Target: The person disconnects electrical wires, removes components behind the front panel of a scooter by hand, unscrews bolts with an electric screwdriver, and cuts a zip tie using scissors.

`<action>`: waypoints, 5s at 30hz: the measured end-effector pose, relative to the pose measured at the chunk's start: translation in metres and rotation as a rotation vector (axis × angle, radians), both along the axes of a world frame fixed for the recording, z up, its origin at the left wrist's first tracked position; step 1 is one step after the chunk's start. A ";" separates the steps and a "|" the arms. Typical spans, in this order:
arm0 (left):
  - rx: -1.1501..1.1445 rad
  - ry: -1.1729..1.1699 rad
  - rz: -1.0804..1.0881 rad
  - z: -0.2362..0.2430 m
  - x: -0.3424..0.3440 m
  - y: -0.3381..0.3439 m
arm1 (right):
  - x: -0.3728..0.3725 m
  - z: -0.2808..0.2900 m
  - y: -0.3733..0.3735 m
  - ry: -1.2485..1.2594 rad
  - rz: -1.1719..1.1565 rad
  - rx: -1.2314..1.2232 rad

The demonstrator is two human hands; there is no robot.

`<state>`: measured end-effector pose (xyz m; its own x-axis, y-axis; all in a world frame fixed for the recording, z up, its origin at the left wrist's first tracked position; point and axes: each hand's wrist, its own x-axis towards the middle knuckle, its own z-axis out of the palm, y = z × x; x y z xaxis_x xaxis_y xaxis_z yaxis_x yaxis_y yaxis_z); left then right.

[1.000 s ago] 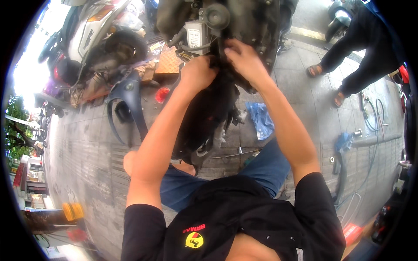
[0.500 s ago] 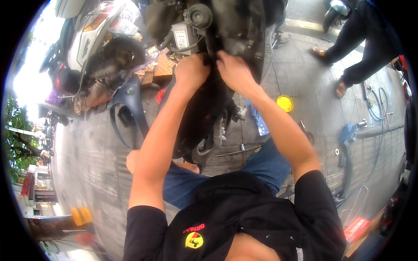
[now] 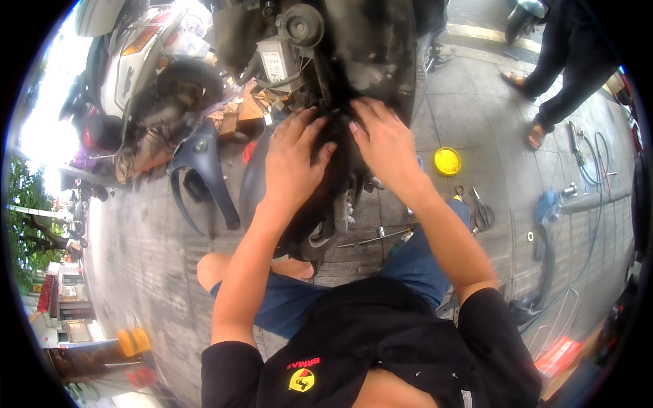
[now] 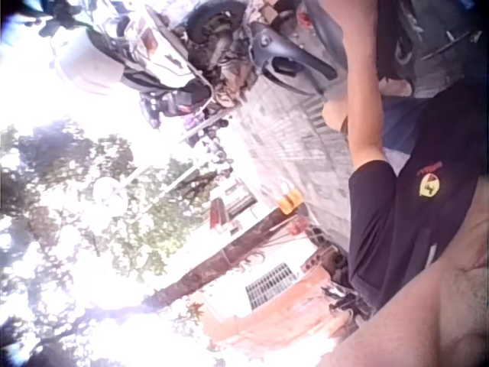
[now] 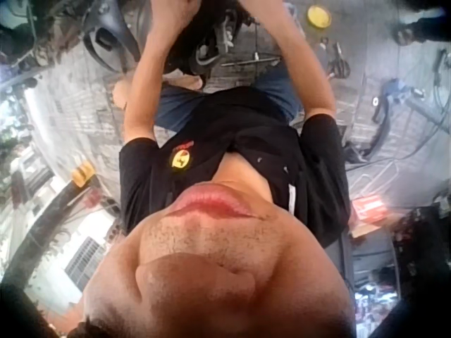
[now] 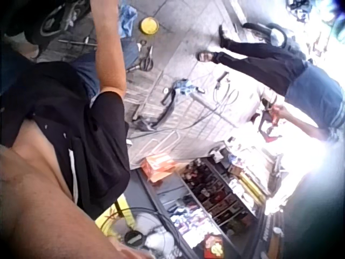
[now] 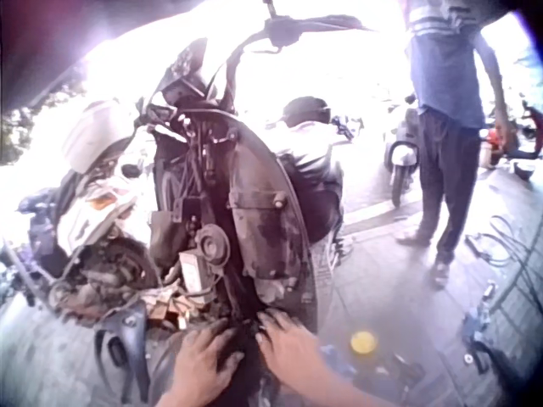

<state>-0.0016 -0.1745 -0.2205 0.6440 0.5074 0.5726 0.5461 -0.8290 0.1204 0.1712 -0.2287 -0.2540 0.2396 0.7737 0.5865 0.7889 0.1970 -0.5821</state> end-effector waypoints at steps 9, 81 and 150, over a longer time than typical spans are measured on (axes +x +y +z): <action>-0.059 0.054 -0.038 0.004 0.001 -0.005 | -0.012 -0.032 0.030 0.338 0.183 0.000; -0.131 -0.098 0.149 0.041 0.003 -0.027 | 0.002 -0.037 0.043 0.509 0.309 0.105; -1.971 -0.541 -0.203 -0.351 0.008 -0.075 | -0.031 -0.073 -0.086 -0.311 0.405 -0.855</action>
<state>0.0060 -0.2491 -0.5710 0.7473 0.5065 -0.4302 0.0918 0.5626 0.8217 0.1407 -0.3146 -0.3273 -0.2061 0.9548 -0.2143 0.8965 0.0964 -0.4325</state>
